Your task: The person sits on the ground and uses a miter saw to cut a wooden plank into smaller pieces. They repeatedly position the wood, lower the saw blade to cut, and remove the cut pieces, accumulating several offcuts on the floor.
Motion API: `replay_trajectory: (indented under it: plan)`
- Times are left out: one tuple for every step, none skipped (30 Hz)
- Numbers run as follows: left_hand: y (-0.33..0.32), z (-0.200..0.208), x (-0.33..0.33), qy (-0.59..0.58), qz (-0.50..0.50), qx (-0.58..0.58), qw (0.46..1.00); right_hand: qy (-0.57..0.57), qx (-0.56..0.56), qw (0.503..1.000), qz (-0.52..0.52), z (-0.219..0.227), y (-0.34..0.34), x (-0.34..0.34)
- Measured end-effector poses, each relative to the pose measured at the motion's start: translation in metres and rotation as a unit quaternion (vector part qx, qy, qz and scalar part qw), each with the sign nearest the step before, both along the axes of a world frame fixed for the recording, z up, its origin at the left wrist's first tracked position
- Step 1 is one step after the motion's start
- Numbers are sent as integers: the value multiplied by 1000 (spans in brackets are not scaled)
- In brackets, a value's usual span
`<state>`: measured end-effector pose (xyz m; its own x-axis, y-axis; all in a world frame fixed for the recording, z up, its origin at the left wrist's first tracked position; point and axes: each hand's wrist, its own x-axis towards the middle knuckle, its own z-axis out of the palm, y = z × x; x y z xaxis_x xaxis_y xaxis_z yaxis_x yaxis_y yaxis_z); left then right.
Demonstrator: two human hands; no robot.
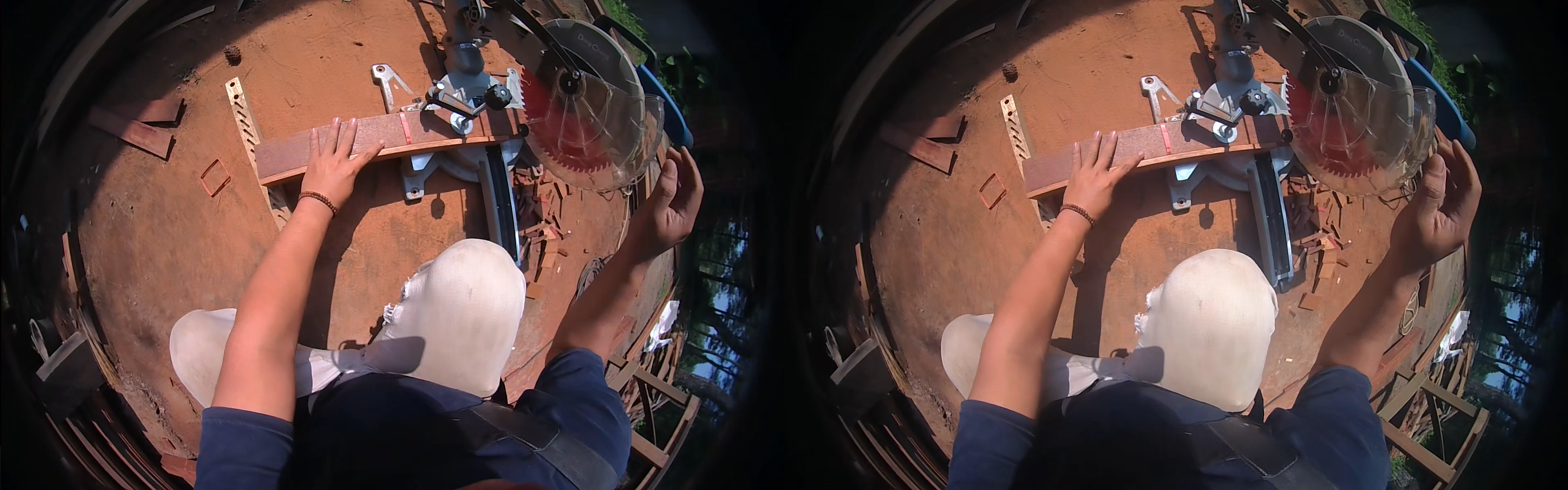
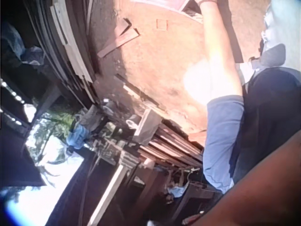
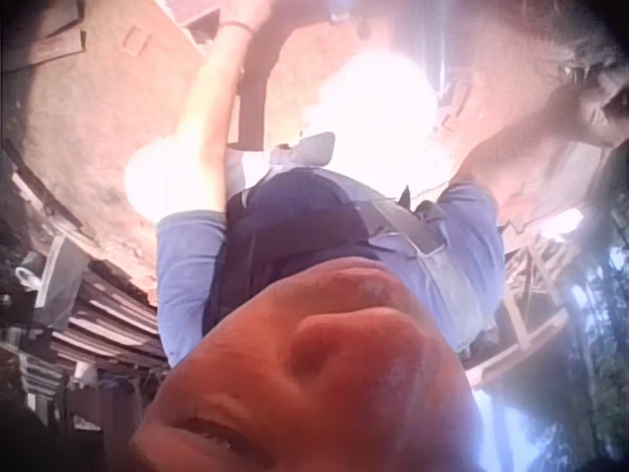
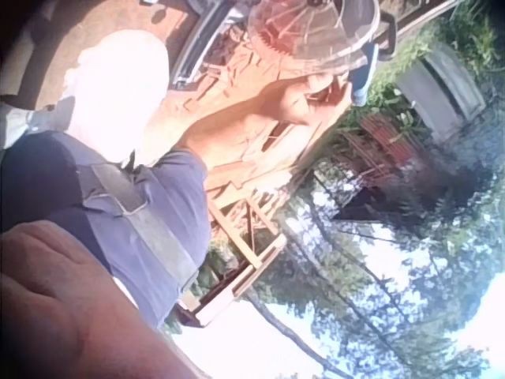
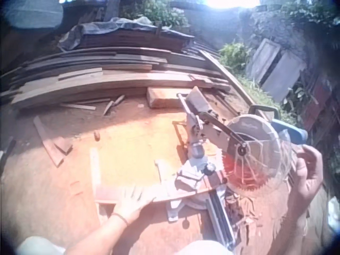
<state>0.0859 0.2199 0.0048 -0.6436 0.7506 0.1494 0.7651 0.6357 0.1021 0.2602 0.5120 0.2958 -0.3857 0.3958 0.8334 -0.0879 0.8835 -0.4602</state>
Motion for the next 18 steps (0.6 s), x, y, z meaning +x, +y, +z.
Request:
replay_trajectory:
  plan:
    - [1,1,-1,3,-1,1,1000,-47,115,983,-136,31,34,2]
    - [3,2,-3,7,-1,2,1000,-118,218,951,-185,52,71,-1]
    - [1,1,-4,10,1,1,1000,-186,312,904,-225,58,102,-7]
    - [3,-1,-3,9,-1,8,1000,-226,216,926,-209,56,120,-8]
    - [5,-2,-3,9,-1,13,1000,-263,115,939,-188,45,133,-8]
    - [4,-1,-3,8,0,14,1000,-247,86,949,-177,37,137,-6]
    - [5,-1,-2,7,2,16,1000,-237,82,954,-163,30,139,-4]
    - [4,0,-3,7,0,17,1000,-226,77,959,-152,22,141,1]
    - [3,0,-3,3,1,18,1000,-214,72,964,-141,14,135,5]
    - [2,0,-3,-1,2,19,1000,-191,110,962,-160,1,125,11]
    - [4,1,-3,-5,1,24,1000,-179,116,961,-178,-8,119,19]
    - [2,1,-4,-3,5,10,1000,-176,101,965,-163,-23,117,25]
    - [0,1,-5,0,9,-3,1000,-174,85,970,-149,-36,115,29]
    - [0,0,-3,0,7,-13,1000,-173,88,969,-154,-45,113,36]
    - [0,0,-3,2,6,-10,1000,-172,91,968,-158,-53,111,41]
    - [0,0,-3,4,6,-6,1000,-171,93,967,-162,-59,109,46]
    - [1,-1,-4,5,6,-2,1000,-173,96,966,-168,-63,107,48]
    - [1,-1,-4,4,7,-4,1000,-174,98,965,-173,-65,104,49]
